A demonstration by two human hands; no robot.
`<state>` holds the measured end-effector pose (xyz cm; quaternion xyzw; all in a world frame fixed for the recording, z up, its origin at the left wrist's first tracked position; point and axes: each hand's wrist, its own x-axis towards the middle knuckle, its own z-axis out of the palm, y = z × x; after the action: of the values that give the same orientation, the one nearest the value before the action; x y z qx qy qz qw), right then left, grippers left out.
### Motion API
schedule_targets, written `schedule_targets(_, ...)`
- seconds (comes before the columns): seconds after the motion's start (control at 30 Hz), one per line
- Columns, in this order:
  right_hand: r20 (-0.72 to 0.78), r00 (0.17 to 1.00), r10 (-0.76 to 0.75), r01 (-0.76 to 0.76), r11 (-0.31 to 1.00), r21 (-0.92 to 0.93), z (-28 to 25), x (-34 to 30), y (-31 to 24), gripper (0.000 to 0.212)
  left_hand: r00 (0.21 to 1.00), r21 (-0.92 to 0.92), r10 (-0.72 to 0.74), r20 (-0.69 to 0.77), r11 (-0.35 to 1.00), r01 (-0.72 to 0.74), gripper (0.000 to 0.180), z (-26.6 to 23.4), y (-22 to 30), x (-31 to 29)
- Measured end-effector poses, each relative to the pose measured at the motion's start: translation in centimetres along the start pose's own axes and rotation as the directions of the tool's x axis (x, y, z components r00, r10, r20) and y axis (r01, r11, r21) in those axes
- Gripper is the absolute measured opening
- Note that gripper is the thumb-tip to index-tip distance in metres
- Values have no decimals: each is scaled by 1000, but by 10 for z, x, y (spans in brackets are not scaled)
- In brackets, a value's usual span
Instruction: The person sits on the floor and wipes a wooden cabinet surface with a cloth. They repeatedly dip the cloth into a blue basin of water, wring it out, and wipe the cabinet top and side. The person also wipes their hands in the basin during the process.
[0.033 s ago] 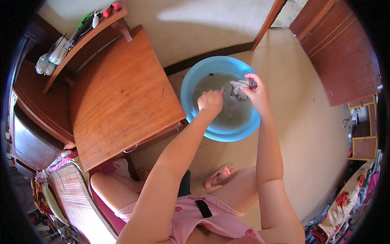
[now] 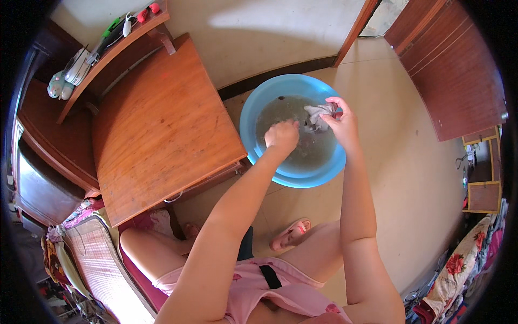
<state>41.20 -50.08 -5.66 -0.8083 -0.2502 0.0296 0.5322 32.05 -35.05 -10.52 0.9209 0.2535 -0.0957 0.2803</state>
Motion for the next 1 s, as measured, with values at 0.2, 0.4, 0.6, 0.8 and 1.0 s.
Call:
schedule_targets(0.2, 211, 977, -30, 8, 995, 103, 14, -7, 8, 33, 879, -834, 10, 477, 322, 448, 79, 18, 15, 10)
schedule_targets(0.4, 599, 801, -19, -79, 987, 137, 10, -5, -14, 31, 851, -685, 332, 407, -505, 525, 49, 29, -2, 33)
schedule_targets(0.6, 311, 949, 44, -214, 815, 538, 13, 6, 16, 24, 871, -783, 271, 410, -386, 489, 53, 20, 9, 7)
schedule_targets(0.8, 320, 927, 196, -341, 794, 504, 46, 1, 27, 19, 805, -791, 526, 273, -354, 499, 48, 11, -4, 0)
schedule_targets(1.0, 634, 733, 247, -634, 584, 507, 49, 1, 28, 22, 718, -834, 534, 446, -45, 551, 40, 9, -12, 4)
